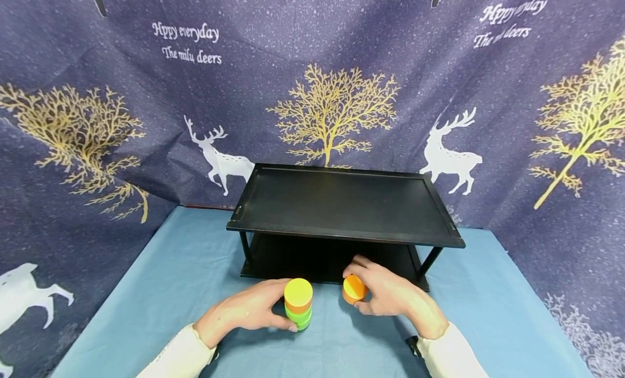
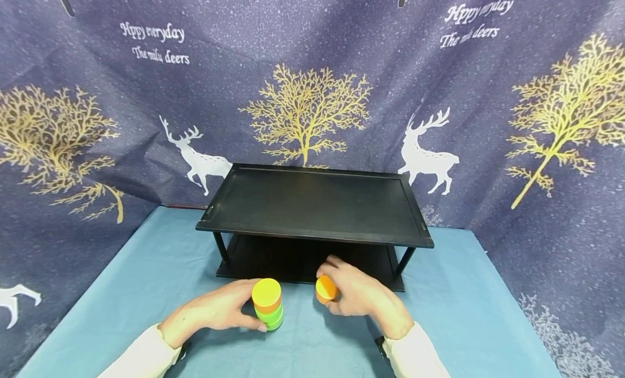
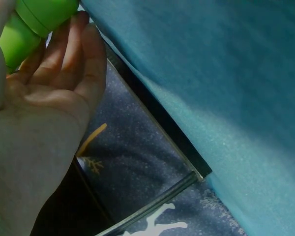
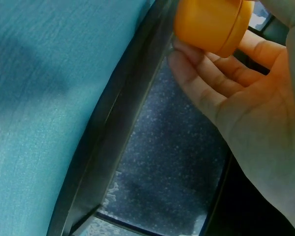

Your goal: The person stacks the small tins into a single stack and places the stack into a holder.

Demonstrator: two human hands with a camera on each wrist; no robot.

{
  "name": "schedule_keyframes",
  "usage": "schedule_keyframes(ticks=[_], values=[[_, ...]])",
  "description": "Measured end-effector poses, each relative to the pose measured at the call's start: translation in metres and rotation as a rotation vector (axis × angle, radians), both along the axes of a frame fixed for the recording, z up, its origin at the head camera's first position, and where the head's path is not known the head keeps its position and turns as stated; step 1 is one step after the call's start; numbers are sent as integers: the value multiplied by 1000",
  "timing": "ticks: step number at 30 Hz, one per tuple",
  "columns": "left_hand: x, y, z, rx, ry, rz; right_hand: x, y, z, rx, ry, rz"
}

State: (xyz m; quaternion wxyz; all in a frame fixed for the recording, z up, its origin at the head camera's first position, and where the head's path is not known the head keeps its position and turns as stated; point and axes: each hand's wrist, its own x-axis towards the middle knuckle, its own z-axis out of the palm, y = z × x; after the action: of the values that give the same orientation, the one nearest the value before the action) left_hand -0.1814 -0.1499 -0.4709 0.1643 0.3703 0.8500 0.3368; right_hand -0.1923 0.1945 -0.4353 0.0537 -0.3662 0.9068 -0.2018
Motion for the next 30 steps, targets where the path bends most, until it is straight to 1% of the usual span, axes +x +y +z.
schedule_keyframes(ticks=[10,30], values=[[0,0,-1,5,-1,-2,3,-2,4,-27,29,-2],[0,0,2,-12,-4,11,6,-3,8,-111,123,51]])
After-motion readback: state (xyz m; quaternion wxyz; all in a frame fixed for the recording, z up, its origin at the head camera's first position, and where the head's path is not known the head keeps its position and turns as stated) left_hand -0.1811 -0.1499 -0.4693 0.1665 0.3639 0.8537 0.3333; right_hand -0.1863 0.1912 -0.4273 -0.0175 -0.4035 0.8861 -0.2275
